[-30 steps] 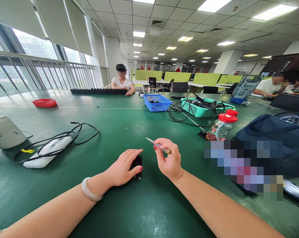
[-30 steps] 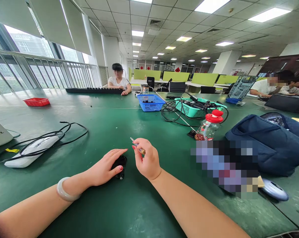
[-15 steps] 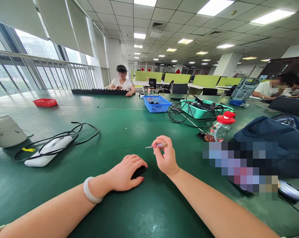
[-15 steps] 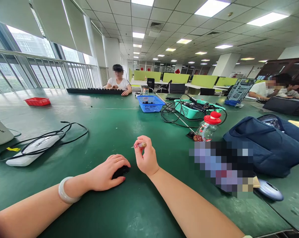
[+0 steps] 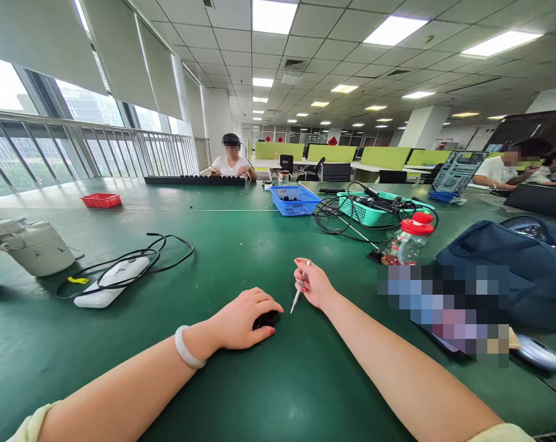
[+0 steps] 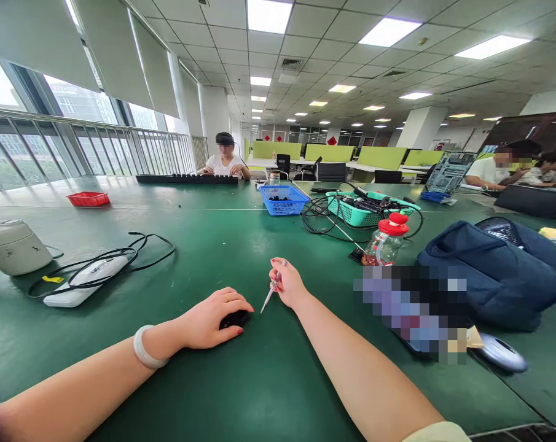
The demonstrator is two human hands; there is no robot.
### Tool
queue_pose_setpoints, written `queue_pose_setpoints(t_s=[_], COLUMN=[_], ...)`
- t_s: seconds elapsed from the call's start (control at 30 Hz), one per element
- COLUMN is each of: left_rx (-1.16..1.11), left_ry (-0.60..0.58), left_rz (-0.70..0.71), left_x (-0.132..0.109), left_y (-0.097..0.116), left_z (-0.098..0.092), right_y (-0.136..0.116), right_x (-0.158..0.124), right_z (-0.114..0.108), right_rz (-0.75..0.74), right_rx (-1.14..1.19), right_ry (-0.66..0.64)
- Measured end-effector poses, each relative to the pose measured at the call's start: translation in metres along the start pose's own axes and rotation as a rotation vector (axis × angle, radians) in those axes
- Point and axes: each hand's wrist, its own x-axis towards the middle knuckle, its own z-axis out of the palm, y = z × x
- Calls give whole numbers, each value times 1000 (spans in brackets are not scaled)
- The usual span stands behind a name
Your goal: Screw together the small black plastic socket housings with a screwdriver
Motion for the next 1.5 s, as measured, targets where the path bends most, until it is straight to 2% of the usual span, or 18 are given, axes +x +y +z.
queue_pose_setpoints(t_s=[0.1,0.27,0.43,0.6,0.73,0.9,1.03,1.13,1.27,1.5], left_rx=[-7,37,127,188,221,277,371,446,519,502], left_ry=[12,45,88,93,108,150,115,96,130,166], left_rz=[0,-31,-129,-232,-310,-389,-593,-741,-836,-941], left_x=[1,1,-2,-19,-54,-125,-182,-212,-235,-244], left_y=[0,0,0,-6,-11,-26,-47,-64,-83,-96], left_z=[2,7,7,-5,-18,-41,-68,-84,-91,-93], right_y=[1,-1,-4,-2,-1,-1,1,2,1,2], right_x=[-1,1,1,-2,-2,0,2,1,-3,-5], right_z=[-2,-1,1,4,6,4,1,0,3,5], right_rz=[21,35,62,48,30,32,46,48,33,15], right_rx=[0,-5,7,17,20,22,18,10,-9,-30], right_ry=[-61,-78,-43,11,31,15,0,1,11,31])
